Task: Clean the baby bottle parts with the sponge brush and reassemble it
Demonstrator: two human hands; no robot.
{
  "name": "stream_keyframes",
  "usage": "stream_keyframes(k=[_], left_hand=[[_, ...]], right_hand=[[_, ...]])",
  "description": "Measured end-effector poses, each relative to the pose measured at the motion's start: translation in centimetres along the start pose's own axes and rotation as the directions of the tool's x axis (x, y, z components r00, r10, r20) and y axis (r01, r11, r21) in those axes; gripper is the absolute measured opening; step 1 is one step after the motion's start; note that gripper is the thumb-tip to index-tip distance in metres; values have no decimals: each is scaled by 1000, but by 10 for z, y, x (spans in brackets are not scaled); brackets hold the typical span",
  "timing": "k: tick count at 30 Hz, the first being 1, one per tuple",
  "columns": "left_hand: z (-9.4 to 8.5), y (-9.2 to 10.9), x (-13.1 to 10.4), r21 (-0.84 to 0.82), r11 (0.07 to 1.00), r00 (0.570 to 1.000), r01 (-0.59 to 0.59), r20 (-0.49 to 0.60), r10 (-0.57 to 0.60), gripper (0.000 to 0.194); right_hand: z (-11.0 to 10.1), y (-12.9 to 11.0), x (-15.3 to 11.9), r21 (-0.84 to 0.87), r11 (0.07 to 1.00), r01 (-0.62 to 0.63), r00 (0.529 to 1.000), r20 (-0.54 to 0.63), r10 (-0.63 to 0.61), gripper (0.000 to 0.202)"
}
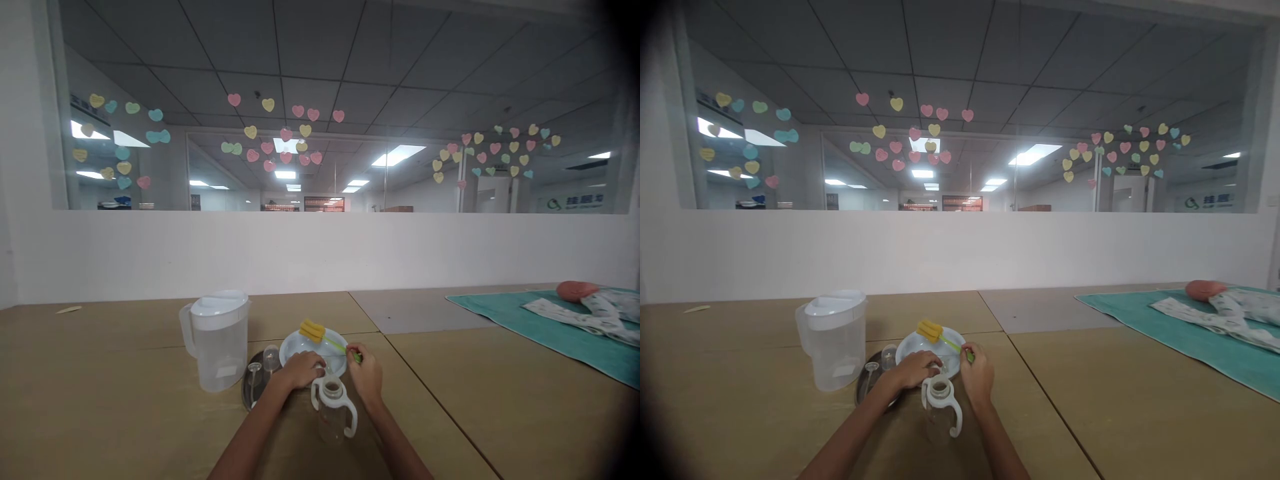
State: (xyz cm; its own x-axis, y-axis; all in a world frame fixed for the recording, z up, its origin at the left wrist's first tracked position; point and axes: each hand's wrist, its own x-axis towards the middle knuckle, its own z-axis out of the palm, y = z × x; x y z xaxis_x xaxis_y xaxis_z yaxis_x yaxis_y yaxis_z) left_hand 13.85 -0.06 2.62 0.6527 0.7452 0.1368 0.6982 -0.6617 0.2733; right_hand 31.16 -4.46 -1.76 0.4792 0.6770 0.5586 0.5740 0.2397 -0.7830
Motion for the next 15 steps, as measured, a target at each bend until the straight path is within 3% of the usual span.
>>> stream_keyframes(k=[6, 9, 12, 15], left_hand=[[1, 3, -13, -2, 999, 996, -37, -84, 37, 31], [3, 4, -19, -32, 998, 975, -47, -220, 39, 33], [6, 3, -25, -103, 994, 893, -49, -449, -2, 29], [10, -4, -32, -184, 982, 809, -46, -584, -71, 24]], right_hand=[[0, -2, -1, -17, 1000, -3, 1000, 9, 3, 29], [1, -3, -2, -20, 1000, 6, 1000, 14, -5, 28], [1, -2, -2, -1, 1000, -3, 1000, 26, 3, 28], [2, -1, -3, 13, 1000, -19, 999, 39, 18, 28]])
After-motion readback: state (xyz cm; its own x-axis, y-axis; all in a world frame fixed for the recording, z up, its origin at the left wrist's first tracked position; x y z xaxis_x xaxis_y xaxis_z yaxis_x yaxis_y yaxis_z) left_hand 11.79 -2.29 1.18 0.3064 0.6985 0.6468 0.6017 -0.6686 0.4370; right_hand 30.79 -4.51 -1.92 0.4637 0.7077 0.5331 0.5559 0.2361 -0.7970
